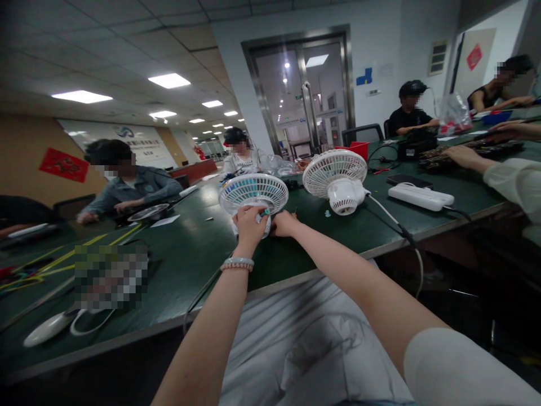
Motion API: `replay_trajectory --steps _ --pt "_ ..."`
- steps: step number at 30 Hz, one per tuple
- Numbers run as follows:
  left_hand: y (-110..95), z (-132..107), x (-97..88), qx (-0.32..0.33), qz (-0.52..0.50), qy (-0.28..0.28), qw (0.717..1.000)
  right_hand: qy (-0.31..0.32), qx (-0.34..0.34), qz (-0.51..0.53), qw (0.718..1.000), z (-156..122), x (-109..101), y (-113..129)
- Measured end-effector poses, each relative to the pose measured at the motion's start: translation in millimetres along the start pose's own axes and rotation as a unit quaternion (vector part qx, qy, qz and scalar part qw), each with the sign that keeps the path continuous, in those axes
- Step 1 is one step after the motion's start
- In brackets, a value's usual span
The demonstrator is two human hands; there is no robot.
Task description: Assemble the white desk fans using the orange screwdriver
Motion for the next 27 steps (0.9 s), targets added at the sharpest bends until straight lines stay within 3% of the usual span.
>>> replay_trajectory --steps 19,27 --pt "4 1 2.7 0.009 0.002 -0.028 1.000 0.104 0.027 -0.055 0.993 -5 -8 7" --pt "4 1 3.0 0.015 0.003 -0.027 1.000 0.061 0.032 -0.050 0.996 -5 -14 6"
Point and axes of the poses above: each hand's wrist, its own z-axis towards the middle knuckle, its own x-axis out of the palm, y = z × x, the point moved 6 cm from there along z, towards the middle knuckle, and after that the axes turned 1 degree about -z, right-handed, at the moved point
